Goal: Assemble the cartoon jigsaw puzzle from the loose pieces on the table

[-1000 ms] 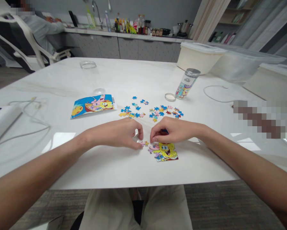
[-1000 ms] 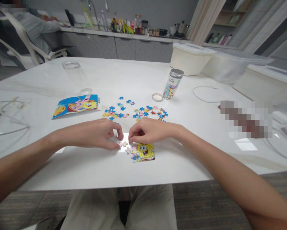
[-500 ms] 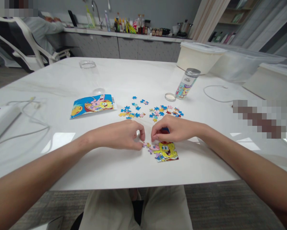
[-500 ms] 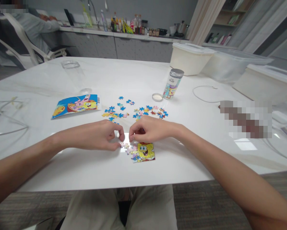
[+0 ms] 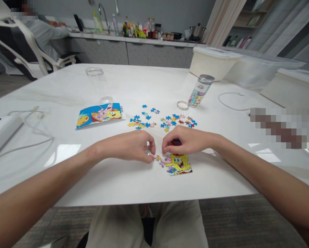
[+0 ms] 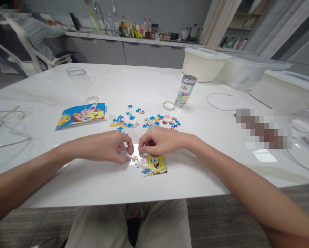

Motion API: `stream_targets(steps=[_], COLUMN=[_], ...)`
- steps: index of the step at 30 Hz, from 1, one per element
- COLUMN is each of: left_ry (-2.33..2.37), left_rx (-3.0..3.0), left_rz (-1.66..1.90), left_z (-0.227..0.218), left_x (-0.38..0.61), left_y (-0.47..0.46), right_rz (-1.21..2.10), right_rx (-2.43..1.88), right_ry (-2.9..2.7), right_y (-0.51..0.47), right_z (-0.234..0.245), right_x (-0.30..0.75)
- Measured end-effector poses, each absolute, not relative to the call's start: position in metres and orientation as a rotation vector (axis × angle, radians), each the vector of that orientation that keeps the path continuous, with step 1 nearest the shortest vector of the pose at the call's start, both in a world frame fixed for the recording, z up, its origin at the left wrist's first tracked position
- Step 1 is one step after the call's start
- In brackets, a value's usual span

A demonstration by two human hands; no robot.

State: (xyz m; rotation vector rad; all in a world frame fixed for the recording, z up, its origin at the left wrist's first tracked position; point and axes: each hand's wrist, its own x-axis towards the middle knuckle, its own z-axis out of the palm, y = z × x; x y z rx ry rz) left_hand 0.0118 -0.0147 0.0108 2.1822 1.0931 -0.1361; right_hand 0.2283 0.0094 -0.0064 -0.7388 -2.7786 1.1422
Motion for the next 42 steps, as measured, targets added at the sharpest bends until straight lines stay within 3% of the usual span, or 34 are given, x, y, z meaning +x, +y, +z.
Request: stream_targets(steps=[21, 28, 42], left_ry=[1.072, 1.153, 1.184], left_rx=[2.168, 2.231, 2.156], left_rz=[-0.113, -0.106, -0.117], left_z=[0.012, 0.015, 0.011], left_x=[0.006, 0.008, 0.006], left_y=[-0.012, -0.013, -0.012], right_rz=[1.082, 0.850, 0.939], right_rx=[-0.678, -0.798, -0.903], right_ry=[-2.727, -2.699, -2.638], right_y=[0.004, -0.004, -0.009], right_z=[-0.012, -0.017, -0.018], right_x=[0.221, 0.213, 0.207])
